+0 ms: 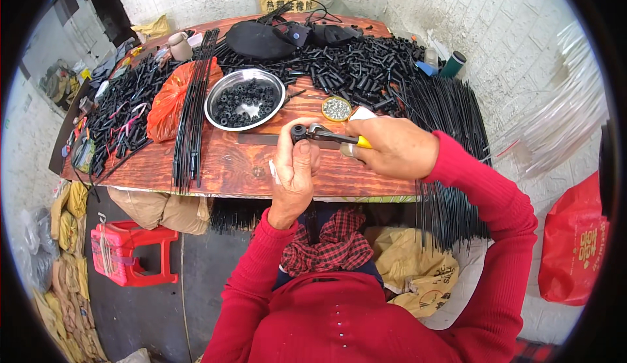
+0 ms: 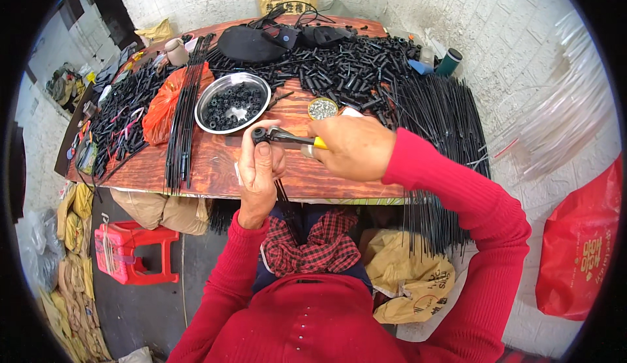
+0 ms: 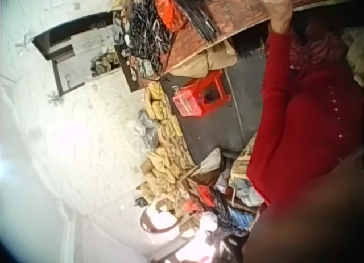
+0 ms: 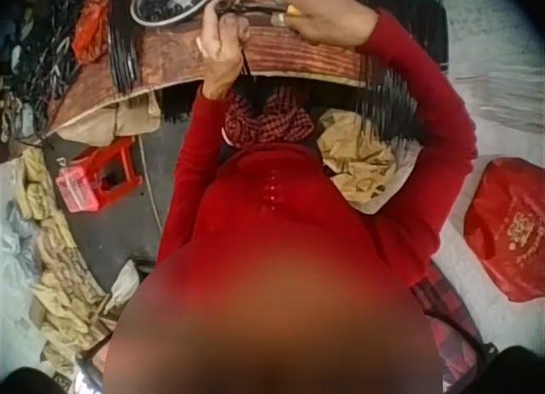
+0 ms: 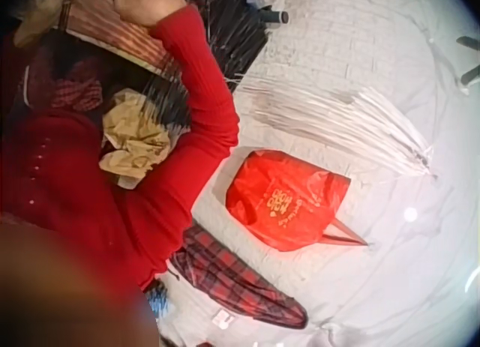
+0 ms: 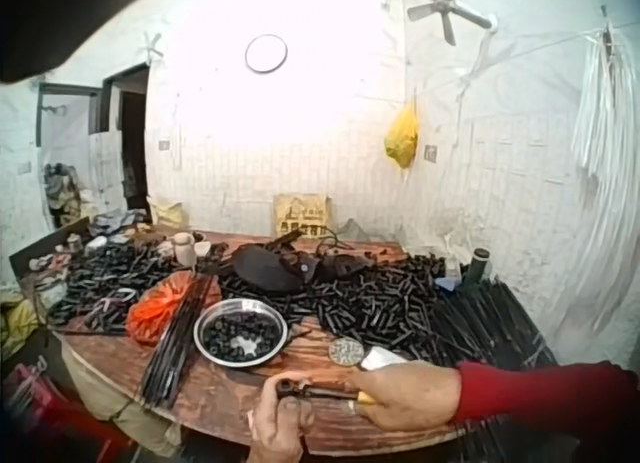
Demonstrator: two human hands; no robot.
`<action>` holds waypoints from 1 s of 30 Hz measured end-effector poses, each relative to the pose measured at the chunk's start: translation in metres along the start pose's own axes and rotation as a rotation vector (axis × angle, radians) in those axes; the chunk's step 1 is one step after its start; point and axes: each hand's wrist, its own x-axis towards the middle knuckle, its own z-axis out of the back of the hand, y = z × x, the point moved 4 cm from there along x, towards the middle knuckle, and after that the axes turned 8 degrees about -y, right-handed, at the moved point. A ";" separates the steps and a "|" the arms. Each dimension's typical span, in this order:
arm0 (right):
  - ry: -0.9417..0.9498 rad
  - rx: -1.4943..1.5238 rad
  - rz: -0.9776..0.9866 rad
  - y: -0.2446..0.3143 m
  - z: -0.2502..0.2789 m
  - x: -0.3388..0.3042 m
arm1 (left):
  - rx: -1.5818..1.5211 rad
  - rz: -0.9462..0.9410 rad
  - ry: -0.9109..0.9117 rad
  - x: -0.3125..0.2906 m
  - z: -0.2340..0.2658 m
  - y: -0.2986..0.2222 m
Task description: The recorder is processing bundles of black cables by trimming them with pliers and attaching small components manually.
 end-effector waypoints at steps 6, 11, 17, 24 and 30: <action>-0.670 -0.131 0.026 0.017 -0.049 0.010 | -0.003 -0.036 -0.128 0.006 0.015 0.005; -0.637 -0.015 0.057 0.006 -0.052 0.015 | -0.037 0.004 -0.092 0.002 0.020 0.001; -0.408 -0.064 0.230 0.006 -0.007 0.003 | -0.256 0.104 0.016 -0.002 0.019 -0.008; -0.319 -0.186 0.194 0.023 0.006 -0.008 | -0.224 0.078 0.016 -0.008 0.013 -0.006; -0.396 -0.294 0.185 0.033 0.005 -0.018 | -0.108 0.052 0.003 -0.011 0.006 -0.007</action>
